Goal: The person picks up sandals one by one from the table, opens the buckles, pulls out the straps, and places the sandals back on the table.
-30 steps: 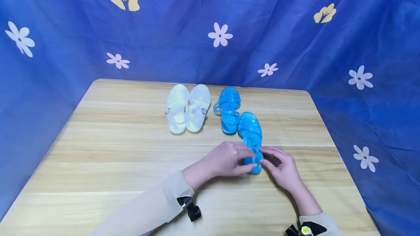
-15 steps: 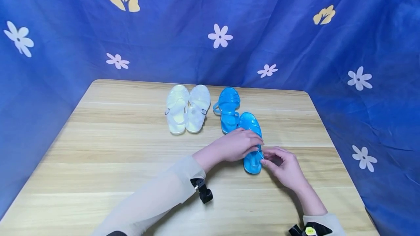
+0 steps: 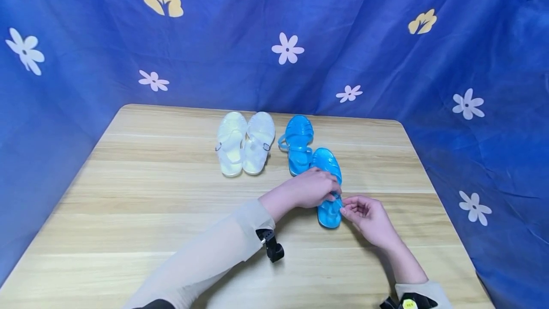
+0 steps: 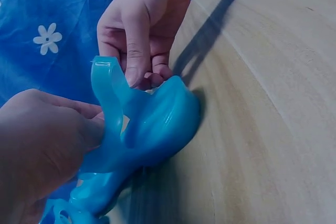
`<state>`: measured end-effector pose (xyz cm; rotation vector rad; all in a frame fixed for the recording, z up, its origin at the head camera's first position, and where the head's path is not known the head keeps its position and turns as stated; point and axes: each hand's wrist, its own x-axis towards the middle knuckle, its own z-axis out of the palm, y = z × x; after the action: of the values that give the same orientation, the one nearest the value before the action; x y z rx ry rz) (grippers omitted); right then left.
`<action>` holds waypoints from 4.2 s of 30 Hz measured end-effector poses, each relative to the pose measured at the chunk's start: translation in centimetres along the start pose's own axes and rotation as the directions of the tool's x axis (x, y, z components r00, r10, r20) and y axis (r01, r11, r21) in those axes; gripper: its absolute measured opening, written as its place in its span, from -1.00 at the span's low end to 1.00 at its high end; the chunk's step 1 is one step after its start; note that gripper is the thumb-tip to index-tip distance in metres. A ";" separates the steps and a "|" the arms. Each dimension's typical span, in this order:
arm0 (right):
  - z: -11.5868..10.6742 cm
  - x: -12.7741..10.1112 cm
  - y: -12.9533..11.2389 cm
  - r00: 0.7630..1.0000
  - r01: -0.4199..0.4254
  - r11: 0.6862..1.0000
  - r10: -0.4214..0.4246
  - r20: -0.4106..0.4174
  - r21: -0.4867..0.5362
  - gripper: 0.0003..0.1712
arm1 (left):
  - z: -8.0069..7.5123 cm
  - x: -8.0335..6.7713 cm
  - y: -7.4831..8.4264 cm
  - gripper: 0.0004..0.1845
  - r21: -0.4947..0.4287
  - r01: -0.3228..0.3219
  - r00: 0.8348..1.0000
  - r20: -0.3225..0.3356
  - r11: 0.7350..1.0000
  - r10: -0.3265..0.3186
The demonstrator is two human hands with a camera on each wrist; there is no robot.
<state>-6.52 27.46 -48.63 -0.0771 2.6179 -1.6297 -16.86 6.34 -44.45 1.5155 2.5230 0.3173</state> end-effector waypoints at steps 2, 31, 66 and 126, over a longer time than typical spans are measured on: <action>0.1 0.0 0.0 1.000 -0.019 1.000 0.020 -0.005 0.024 -0.80 | 0.2 0.0 -0.2 -0.68 0.003 -0.011 1.000 -0.007 1.000 0.011; 0.8 1.0 -1.0 0.982 -0.187 0.970 0.181 0.047 0.154 -0.83 | 3.6 -0.4 -3.1 -0.67 -0.259 -0.206 0.973 -0.155 0.944 0.170; 0.9 1.5 -1.7 0.972 -0.214 0.900 0.235 -0.009 0.379 -0.72 | 5.4 -1.2 -2.4 -0.78 -0.381 -0.251 0.930 -0.351 0.890 0.112; -0.4 1.5 -0.6 0.991 -0.132 0.945 0.128 0.035 0.299 -0.74 | 5.8 -0.8 -1.7 -0.78 -0.382 -0.251 0.919 -0.384 0.889 0.094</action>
<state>-8.02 27.43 -47.96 0.0950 2.2759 -1.9448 -16.45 5.38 -50.43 1.6129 2.3297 1.1880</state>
